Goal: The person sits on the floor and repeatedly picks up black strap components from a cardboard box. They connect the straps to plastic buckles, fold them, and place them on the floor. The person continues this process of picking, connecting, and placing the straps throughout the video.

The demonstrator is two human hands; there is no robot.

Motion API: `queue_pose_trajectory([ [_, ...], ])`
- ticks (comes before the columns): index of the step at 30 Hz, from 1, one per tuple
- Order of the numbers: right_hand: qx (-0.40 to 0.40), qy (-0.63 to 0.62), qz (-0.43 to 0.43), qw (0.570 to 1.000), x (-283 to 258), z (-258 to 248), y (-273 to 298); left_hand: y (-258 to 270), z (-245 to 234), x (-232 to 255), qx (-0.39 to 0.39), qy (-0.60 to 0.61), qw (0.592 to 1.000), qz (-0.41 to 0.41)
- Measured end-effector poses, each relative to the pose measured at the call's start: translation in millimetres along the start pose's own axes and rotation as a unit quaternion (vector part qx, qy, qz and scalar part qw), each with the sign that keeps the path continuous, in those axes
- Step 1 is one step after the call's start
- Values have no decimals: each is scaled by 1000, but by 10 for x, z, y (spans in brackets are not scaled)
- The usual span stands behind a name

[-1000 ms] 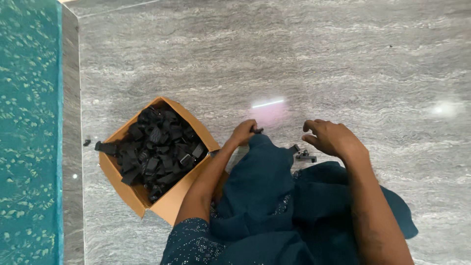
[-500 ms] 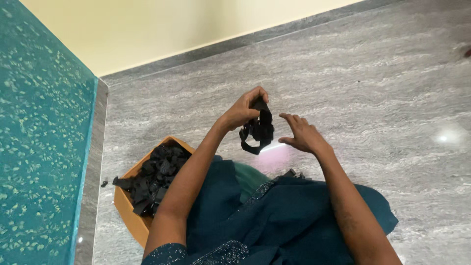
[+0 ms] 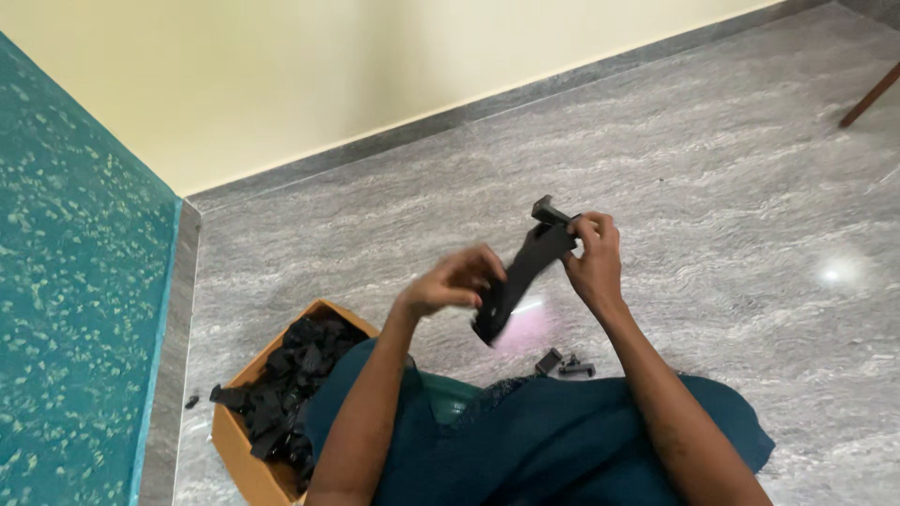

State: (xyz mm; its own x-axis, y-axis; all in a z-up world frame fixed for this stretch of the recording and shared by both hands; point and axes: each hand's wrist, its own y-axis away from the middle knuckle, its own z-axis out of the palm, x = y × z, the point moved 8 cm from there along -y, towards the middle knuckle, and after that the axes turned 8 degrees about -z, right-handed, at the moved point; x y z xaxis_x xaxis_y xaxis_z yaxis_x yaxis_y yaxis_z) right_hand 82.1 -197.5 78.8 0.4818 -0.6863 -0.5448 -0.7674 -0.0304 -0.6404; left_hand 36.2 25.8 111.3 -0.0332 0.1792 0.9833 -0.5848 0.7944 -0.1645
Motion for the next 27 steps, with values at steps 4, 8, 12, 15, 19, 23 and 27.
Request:
queue_pose_trajectory([
  [4,128,-144,-27,981,177,-211,-68,-96,608,-91,-83,-243,963,-83],
  [8,182,-290,-116,932,27,-189,-7,-155,-270,16,174,-205,963,-6],
  [12,165,-305,-156,925,-200,-22,178,-244,-783,-273,292,-145,943,-61],
  [15,126,-354,-88,923,-66,218,298,-526,-457,-554,222,-110,967,-66],
  [19,56,-297,-144,942,-190,275,296,-622,-327,-636,236,-27,970,-41],
  [23,46,-159,-221,961,-468,114,275,-560,-406,-463,242,-3,970,26],
  [27,45,-189,-202,960,-409,130,303,-564,-307,-315,232,-7,971,60],
])
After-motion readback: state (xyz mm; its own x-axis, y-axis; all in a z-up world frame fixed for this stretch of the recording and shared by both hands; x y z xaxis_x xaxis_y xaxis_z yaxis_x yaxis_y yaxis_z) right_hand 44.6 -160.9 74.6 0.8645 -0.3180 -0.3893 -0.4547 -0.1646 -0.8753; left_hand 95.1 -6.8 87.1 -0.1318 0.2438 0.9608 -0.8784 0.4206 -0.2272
